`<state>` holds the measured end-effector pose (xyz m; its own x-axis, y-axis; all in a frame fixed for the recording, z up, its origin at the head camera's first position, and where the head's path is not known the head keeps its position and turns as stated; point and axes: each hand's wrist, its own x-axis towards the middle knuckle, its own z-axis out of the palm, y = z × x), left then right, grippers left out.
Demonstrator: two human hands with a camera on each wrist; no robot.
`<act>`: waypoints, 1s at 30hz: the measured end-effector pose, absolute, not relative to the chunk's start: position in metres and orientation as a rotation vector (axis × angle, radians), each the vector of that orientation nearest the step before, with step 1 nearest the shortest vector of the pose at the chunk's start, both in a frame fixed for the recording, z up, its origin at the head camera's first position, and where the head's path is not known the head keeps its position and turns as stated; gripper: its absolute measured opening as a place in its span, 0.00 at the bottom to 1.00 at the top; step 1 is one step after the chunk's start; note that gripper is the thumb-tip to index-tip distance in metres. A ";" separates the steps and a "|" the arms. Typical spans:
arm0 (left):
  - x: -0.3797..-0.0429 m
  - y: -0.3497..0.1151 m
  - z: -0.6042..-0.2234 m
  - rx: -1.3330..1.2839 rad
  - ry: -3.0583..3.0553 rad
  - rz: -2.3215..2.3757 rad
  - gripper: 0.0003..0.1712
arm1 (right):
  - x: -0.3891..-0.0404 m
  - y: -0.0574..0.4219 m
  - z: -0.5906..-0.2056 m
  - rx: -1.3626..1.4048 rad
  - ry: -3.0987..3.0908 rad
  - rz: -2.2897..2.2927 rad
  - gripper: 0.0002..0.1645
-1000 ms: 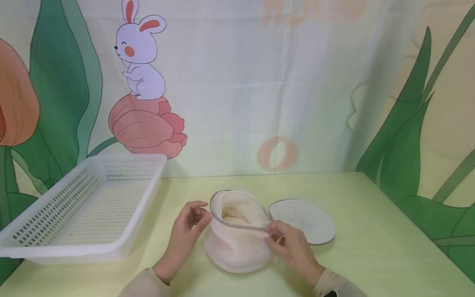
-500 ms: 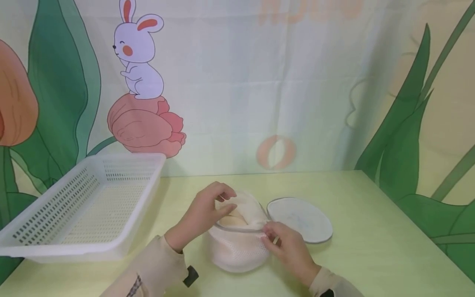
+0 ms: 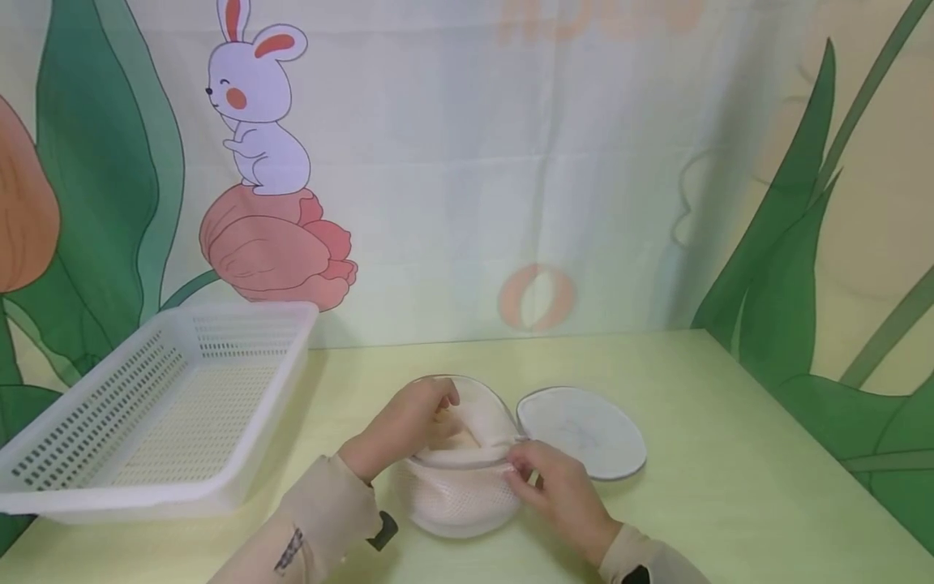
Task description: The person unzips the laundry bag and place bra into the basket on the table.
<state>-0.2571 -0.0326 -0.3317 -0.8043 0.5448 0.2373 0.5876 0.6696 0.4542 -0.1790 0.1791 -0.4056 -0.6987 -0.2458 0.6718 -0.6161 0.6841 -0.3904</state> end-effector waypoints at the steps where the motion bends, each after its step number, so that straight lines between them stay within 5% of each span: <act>1: -0.258 -0.034 -0.333 -0.951 -2.801 -0.793 0.12 | -0.179 0.179 -0.405 0.659 -2.304 0.821 0.11; 17: -0.270 -0.049 -0.346 -0.781 -2.977 -0.869 0.31 | -0.178 0.184 -0.407 0.623 -2.378 0.847 0.06; 30: -0.273 -0.064 -0.354 -0.687 -3.038 -0.866 0.33 | -0.179 0.183 -0.405 0.644 -2.403 0.855 0.05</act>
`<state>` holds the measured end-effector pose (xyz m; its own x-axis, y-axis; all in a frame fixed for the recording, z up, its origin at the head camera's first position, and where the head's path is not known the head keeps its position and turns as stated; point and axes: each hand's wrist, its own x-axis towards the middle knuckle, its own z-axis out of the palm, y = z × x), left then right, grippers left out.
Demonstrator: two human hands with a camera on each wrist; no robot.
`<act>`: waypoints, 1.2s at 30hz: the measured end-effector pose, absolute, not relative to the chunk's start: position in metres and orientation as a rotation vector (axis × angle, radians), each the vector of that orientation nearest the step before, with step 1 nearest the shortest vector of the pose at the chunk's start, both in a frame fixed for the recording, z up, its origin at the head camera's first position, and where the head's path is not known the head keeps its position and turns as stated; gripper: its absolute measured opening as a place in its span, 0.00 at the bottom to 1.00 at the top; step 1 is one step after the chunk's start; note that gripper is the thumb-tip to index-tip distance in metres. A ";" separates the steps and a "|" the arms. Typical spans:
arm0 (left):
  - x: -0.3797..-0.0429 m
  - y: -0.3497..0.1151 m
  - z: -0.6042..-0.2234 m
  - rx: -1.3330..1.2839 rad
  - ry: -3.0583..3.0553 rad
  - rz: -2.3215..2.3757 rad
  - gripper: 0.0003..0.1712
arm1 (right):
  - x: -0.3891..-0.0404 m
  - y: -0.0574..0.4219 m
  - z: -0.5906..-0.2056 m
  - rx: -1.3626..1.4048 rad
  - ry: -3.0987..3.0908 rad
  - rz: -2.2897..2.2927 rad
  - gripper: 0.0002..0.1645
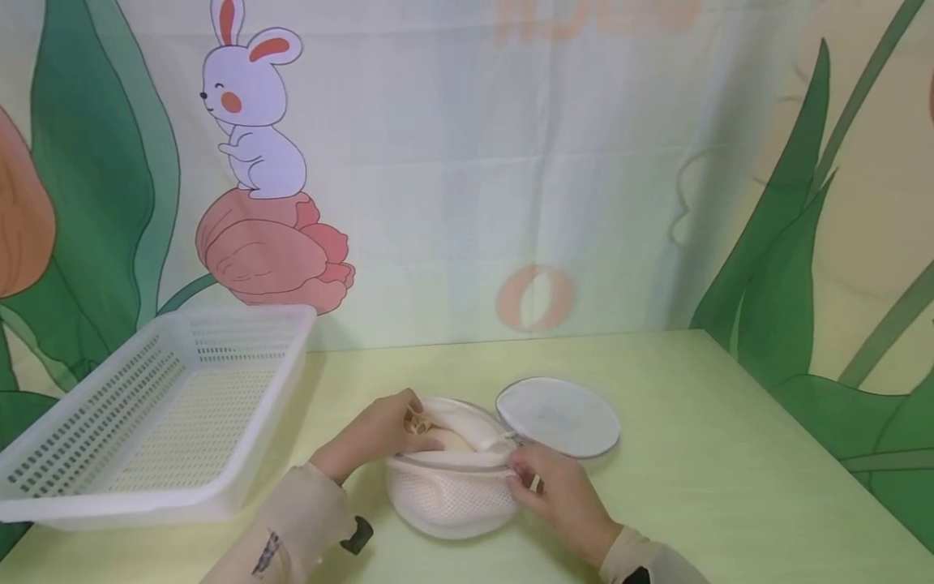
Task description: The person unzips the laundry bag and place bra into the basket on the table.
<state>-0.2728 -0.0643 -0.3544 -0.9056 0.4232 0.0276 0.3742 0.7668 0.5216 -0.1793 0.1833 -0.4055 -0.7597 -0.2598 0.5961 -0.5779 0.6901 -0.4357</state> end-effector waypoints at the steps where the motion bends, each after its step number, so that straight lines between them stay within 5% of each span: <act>1: -0.273 -0.065 -0.355 0.642 2.871 0.819 0.33 | -0.179 0.183 -0.406 0.647 -2.404 0.855 0.05; 21: -0.269 -0.071 -0.366 0.710 2.917 0.788 0.26 | -0.180 0.184 -0.407 0.640 -2.404 0.840 0.07; 36: -0.263 -0.070 -0.373 0.642 2.996 0.672 0.31 | -0.179 0.183 -0.408 0.619 -2.440 0.827 0.08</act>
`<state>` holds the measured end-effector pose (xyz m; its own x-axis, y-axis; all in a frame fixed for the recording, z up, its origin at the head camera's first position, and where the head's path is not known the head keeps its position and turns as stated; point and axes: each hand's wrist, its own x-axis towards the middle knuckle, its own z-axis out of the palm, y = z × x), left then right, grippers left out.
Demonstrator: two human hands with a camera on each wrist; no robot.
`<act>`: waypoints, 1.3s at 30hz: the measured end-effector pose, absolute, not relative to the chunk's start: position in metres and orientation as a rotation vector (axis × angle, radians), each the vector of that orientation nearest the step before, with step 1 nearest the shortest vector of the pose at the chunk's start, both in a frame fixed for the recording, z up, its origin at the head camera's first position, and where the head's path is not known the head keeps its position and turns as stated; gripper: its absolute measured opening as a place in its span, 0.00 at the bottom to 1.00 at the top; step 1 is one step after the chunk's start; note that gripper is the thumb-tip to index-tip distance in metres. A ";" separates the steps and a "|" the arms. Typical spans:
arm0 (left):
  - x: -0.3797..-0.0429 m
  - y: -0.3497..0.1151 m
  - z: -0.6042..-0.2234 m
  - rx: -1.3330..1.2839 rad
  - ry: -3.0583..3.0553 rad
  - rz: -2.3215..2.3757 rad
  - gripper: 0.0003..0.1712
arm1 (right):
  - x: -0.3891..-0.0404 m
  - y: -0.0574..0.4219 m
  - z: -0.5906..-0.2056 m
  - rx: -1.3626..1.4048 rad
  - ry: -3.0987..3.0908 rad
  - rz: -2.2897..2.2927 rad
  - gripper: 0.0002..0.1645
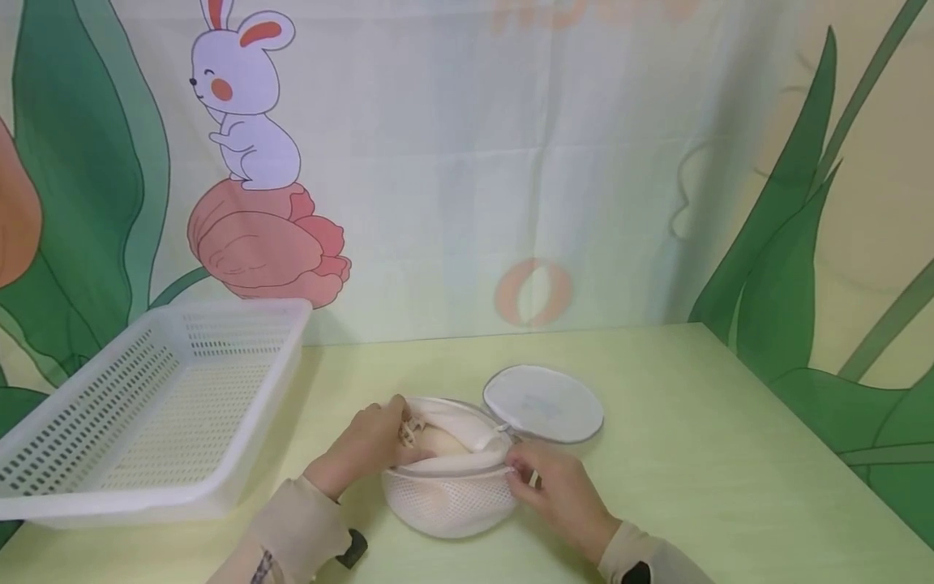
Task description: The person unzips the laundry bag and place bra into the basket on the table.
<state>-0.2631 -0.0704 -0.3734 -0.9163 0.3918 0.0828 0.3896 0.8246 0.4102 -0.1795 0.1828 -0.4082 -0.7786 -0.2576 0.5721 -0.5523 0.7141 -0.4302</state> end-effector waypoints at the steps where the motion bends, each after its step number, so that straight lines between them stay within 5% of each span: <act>1: -0.264 -0.071 -0.375 0.631 2.984 0.710 0.32 | -0.180 0.183 -0.408 0.620 -2.439 0.824 0.08; 14: -0.268 -0.072 -0.384 0.659 2.901 0.930 0.40 | -0.179 0.182 -0.407 0.595 -2.453 0.823 0.09; 24: -0.266 -0.073 -0.384 0.839 2.947 0.867 0.24 | -0.180 0.182 -0.408 0.576 -2.463 0.815 0.09; 39: -0.258 -0.076 -0.390 0.847 3.070 0.579 0.23 | -0.170 0.174 -0.415 0.557 -2.429 0.793 0.09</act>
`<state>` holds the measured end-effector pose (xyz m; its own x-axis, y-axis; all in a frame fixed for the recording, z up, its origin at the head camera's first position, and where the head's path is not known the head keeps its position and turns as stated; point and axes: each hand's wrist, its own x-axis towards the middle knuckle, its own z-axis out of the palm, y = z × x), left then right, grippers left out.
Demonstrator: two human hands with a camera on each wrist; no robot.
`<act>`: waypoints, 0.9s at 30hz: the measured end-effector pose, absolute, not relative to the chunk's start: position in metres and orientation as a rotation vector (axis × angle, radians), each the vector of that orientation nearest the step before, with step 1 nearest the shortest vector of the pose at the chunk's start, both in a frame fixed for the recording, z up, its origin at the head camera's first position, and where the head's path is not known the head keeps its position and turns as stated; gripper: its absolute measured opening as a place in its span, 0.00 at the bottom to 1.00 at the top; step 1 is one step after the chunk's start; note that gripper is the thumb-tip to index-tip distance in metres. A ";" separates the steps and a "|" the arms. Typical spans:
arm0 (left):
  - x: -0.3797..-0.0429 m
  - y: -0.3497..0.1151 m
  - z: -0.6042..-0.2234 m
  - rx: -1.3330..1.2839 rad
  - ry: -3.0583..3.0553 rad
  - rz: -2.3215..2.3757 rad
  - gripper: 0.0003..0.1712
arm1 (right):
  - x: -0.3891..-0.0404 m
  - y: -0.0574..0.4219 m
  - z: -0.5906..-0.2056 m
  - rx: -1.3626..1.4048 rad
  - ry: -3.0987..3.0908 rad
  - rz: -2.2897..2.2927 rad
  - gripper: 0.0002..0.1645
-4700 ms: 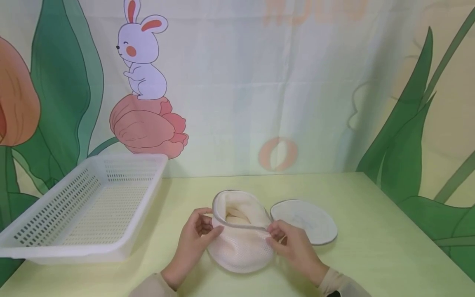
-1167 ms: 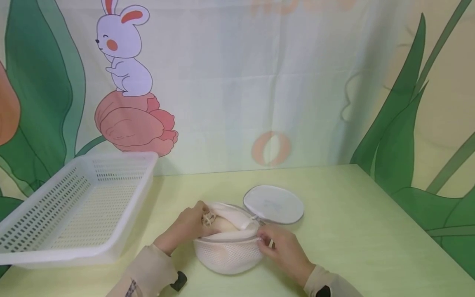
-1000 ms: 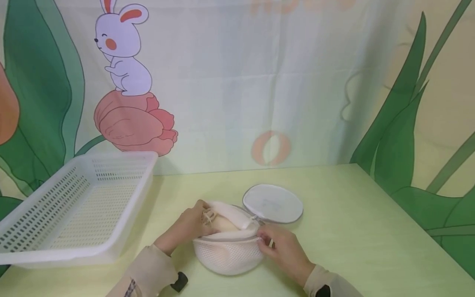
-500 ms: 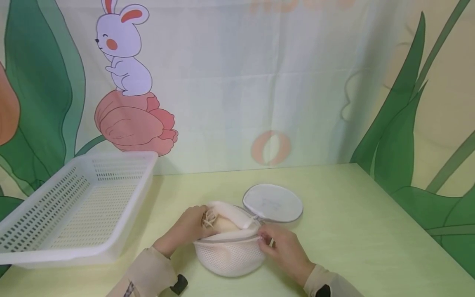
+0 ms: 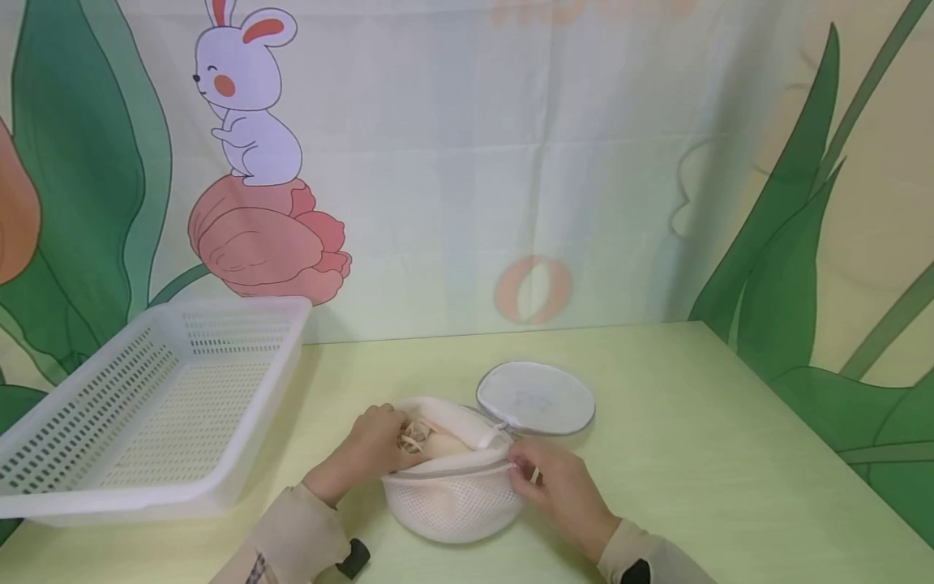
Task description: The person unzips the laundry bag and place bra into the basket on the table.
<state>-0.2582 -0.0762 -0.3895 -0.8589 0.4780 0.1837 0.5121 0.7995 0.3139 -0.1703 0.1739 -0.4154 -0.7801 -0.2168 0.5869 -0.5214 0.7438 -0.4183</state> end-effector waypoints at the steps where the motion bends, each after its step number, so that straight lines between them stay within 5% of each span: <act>1: -0.258 -0.076 -0.390 -0.804 -2.901 -0.524 0.23 | -0.170 0.174 -0.415 0.559 -2.427 0.792 0.09; 21: -0.261 -0.075 -0.396 -0.703 -3.017 -0.922 0.18 | -0.171 0.174 -0.417 0.567 -2.384 0.777 0.11; 25: -0.259 -0.076 -0.394 -0.701 -2.976 -1.005 0.06 | -0.171 0.174 -0.416 0.563 -2.381 0.775 0.11; 27: -0.257 -0.077 -0.391 -0.695 -2.968 -1.033 0.08 | -0.171 0.174 -0.416 0.559 -2.386 0.776 0.10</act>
<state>-0.2574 -0.0771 -0.3913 -0.9040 0.4221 0.0678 0.3730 0.7012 0.6076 -0.1707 0.1739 -0.4161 -0.7543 -0.2085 0.6226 -0.5349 0.7450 -0.3986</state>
